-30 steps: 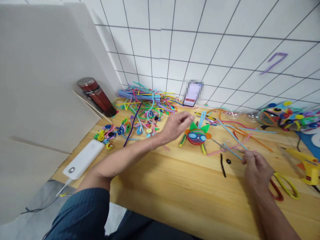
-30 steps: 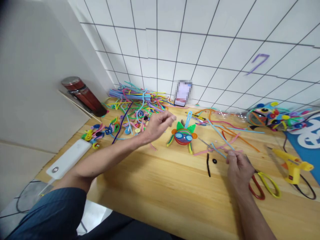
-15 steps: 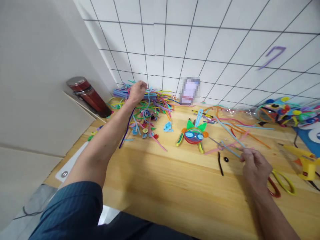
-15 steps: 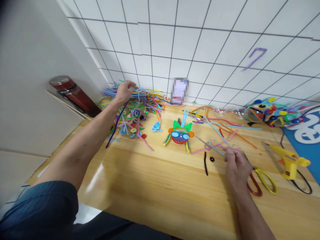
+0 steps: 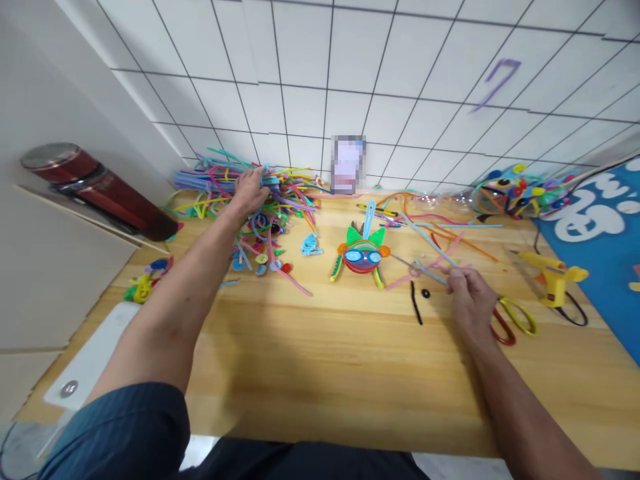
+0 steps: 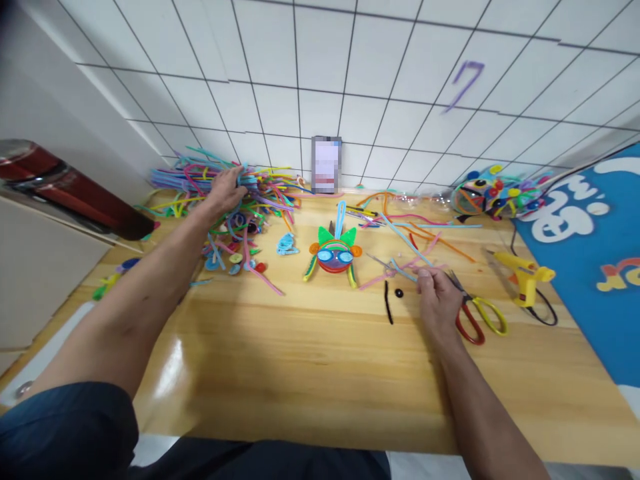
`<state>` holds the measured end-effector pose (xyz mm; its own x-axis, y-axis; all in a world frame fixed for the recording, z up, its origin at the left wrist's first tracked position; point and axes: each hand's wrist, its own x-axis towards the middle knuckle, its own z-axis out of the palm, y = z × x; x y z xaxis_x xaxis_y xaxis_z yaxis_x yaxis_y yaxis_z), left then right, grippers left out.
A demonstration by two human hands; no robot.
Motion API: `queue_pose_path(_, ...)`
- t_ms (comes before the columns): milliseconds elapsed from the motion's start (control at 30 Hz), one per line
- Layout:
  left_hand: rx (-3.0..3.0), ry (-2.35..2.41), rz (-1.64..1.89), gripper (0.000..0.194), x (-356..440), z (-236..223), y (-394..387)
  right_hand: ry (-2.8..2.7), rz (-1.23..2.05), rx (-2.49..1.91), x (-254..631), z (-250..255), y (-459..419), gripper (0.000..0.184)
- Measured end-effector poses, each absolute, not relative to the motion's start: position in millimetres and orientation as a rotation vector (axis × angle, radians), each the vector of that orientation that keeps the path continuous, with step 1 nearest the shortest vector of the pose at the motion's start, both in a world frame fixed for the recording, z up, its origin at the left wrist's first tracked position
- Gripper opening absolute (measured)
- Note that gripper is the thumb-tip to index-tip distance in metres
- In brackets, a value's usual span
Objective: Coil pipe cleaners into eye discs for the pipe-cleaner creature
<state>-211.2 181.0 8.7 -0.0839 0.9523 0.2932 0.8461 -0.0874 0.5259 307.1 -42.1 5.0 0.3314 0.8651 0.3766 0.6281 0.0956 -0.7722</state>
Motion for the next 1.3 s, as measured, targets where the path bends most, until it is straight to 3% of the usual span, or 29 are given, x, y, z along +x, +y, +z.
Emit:
queue_pose_path(200,1.974,2.016,1.022,0.048,-209,0,171,-1.412,0.291,-1.577,306,6,-42,0.029)
queue_pose_path(333,1.949,2.055,1.075,0.048,-206,-2,167,-1.406,0.276,-1.592,305,8,-43,0.029)
queue_pose_path(700,2.05,2.19,0.847,0.08,-189,2,151,-1.381,0.276,-1.664,302,5,-40,0.026)
queue_pose_path(833,2.049,2.223,0.832,0.065,-188,2,147,-1.374,0.28,-1.72,298,9,-40,0.025)
queue_pose_path(1300,2.103,2.213,0.916,0.055,-180,-4,143,-1.392,0.261,-1.809,288,15,-40,0.023)
